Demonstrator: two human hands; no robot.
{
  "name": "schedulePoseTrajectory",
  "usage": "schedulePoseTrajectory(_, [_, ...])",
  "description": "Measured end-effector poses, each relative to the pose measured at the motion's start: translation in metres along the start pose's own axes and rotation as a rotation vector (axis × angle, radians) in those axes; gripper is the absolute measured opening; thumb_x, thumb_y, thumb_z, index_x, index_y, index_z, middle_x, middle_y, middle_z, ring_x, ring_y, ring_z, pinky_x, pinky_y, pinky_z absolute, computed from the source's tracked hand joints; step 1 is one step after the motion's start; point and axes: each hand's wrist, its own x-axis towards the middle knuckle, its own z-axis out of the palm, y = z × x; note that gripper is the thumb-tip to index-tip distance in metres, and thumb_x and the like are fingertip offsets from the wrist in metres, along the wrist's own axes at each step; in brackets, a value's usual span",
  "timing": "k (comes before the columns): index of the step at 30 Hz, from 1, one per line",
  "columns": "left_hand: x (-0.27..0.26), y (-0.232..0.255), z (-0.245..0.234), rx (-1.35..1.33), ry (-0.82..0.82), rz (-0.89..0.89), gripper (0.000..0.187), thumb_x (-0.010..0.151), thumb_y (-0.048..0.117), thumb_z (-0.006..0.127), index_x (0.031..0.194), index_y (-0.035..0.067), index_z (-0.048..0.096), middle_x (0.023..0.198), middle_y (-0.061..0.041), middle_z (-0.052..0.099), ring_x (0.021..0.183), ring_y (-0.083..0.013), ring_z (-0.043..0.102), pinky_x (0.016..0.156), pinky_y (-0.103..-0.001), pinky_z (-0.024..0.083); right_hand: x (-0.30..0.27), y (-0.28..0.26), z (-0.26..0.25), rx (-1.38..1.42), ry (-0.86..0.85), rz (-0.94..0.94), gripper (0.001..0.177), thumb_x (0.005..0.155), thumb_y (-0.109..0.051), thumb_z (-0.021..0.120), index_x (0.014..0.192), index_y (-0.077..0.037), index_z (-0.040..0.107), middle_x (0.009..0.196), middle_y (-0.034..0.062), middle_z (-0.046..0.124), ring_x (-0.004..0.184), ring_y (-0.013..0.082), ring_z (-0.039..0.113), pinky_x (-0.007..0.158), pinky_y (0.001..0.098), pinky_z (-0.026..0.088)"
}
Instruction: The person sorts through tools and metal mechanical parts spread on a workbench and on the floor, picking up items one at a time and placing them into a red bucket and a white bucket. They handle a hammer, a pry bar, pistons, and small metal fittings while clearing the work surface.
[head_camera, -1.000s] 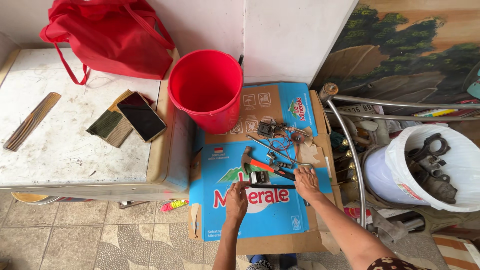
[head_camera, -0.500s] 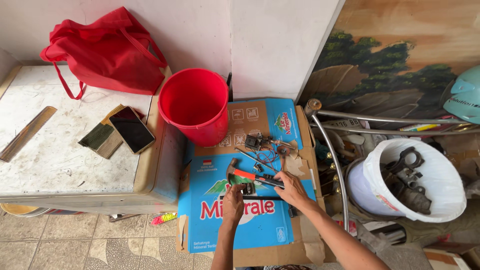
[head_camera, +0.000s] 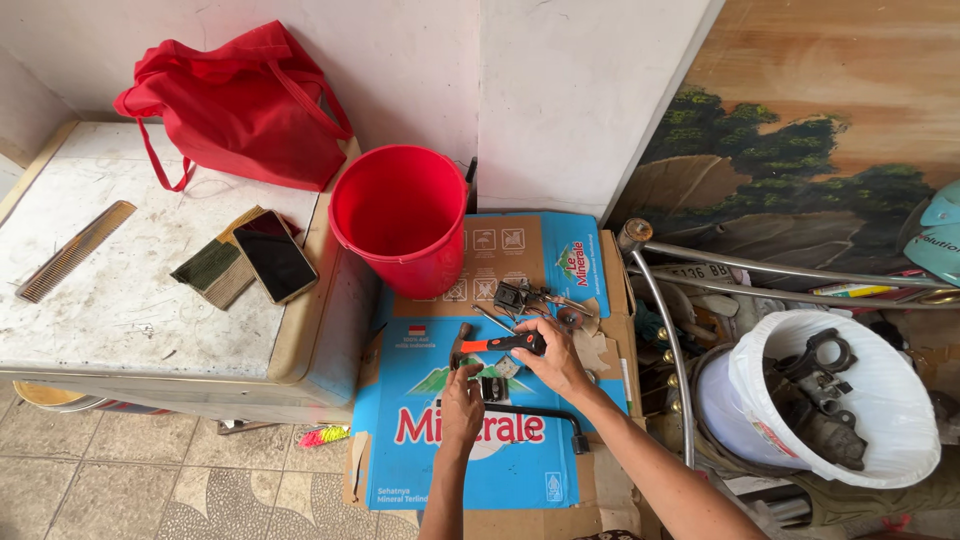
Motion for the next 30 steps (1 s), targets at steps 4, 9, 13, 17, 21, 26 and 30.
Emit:
schedulePoseTrajectory(4, [0.012,-0.011,-0.009,0.001,0.016,0.072,0.032,0.090,-0.002,0.053,0.118,0.006,0.066,0.114,-0.017,0.068,0.097,-0.0334,0.068,0.086,-0.044,0.054,0.007,-0.006,0.011,0.032,-0.005,0.033,0.036,0.079,-0.017,0.083,0.110,-0.008,0.067,0.098,0.0047,0.068,0.087,0.0158,0.067,0.077,0.0316,0.055])
schedulePoseTrajectory(9, [0.044,-0.030,-0.030,0.016,-0.061,0.096,0.032,0.090,-0.002,0.054,0.119,0.004,0.066,0.111,-0.019,0.068,0.096,-0.0324,0.068,0.088,-0.043,0.055,0.025,-0.023,0.033,0.071,0.034,0.033,0.029,0.084,-0.019,0.083,0.105,-0.005,0.068,0.089,0.0072,0.062,0.079,0.0171,0.064,0.071,0.0312,0.054])
schedulePoseTrajectory(13, [0.069,-0.051,-0.056,0.012,-0.104,0.053,0.031,0.090,0.003,0.057,0.121,0.006,0.064,0.117,-0.018,0.066,0.097,-0.0322,0.070,0.088,-0.043,0.054,0.050,-0.053,0.053,-0.007,0.104,-0.089,0.027,0.086,-0.023,0.079,0.099,-0.005,0.064,0.086,0.0035,0.065,0.077,0.0148,0.065,0.068,0.0290,0.053])
schedulePoseTrajectory(17, [0.093,-0.073,-0.077,0.043,-0.116,0.041,0.028,0.095,0.014,0.056,0.121,0.006,0.065,0.118,-0.019,0.068,0.101,-0.0347,0.069,0.090,-0.043,0.053,0.072,-0.082,0.057,0.071,0.170,-0.079,0.024,0.088,-0.030,0.075,0.091,-0.012,0.060,0.083,-0.0007,0.062,0.071,0.0109,0.064,0.060,0.0264,0.056])
schedulePoseTrajectory(21, [0.114,-0.074,-0.089,0.115,-0.185,-0.062,0.044,0.105,0.041,0.048,0.122,0.006,0.069,0.117,-0.022,0.073,0.108,-0.0379,0.067,0.092,-0.046,0.052,0.088,-0.104,0.042,0.270,0.215,-0.053,0.019,0.092,-0.032,0.072,0.088,-0.020,0.058,0.075,-0.0031,0.055,0.064,0.0062,0.054,0.050,0.0206,0.049])
schedulePoseTrajectory(26, [0.125,-0.028,-0.105,-0.521,-0.459,-0.346,0.072,0.100,0.059,0.038,0.138,0.000,0.057,0.112,-0.021,0.074,0.104,-0.0297,0.075,0.091,-0.043,0.060,0.099,-0.121,0.015,0.578,0.344,-0.035,0.012,0.092,-0.025,0.071,0.091,-0.017,0.062,0.078,-0.0005,0.061,0.055,0.0010,0.045,0.045,0.0157,0.038])
schedulePoseTrajectory(30, [0.137,0.023,-0.124,-0.827,-0.495,-0.409,0.066,0.101,0.053,0.046,0.135,-0.003,0.054,0.104,-0.021,0.075,0.095,-0.0302,0.077,0.087,-0.043,0.064,0.109,-0.131,-0.004,0.730,0.389,-0.118,0.010,0.097,-0.019,0.069,0.096,-0.013,0.062,0.087,0.0049,0.068,0.058,0.0002,0.048,0.049,0.0153,0.039])
